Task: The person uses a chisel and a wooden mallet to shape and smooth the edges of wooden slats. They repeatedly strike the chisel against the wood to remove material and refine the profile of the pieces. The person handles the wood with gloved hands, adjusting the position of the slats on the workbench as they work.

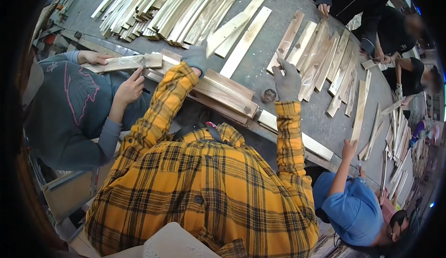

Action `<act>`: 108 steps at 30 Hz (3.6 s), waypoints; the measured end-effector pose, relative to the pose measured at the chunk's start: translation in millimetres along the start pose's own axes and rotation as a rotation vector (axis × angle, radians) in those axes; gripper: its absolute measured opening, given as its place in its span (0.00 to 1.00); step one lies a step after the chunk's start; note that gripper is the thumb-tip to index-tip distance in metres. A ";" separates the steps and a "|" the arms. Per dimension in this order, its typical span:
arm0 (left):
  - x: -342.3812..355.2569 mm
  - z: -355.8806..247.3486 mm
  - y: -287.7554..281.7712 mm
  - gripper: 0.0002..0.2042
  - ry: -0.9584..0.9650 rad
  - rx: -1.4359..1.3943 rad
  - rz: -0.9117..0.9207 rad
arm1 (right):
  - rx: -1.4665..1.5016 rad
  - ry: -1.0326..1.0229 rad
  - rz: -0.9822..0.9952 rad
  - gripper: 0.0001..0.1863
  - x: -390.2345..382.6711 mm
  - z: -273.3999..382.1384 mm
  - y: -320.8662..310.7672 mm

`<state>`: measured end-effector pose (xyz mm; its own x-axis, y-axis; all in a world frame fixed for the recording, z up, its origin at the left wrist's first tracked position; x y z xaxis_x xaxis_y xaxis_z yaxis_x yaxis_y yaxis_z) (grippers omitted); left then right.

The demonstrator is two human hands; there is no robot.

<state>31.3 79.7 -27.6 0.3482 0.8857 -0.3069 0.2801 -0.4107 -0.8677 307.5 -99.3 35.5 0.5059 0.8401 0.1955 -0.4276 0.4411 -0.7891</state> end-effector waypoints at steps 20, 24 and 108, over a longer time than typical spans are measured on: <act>-175.5 -1.3 9.3 0.27 0.001 -1.493 0.704 | -0.754 0.114 0.666 0.12 -53.6 -65.6 26.1; -177.2 2.6 14.3 0.30 -0.016 -1.502 0.749 | -0.813 0.064 0.726 0.12 -48.7 -74.7 42.8; -192.8 -10.2 -25.7 0.27 -0.125 -1.785 0.811 | 0.156 -0.274 -0.003 0.13 -38.2 155.7 13.8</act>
<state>-33.9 -82.7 57.8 0.8050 0.3833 -0.4528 0.5724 -0.3009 0.7628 165.6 -76.2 107.8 0.2956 0.8833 0.3638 -0.5473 0.4687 -0.6934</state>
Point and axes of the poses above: each hand's wrist, its own x-axis towards the middle knuckle, its own y-axis out of the palm, z = x × y, the point moved 9 cm from there along x, towards the middle knuckle, and after that the axes turned 10 degrees about -x, right-handed, at the moved point
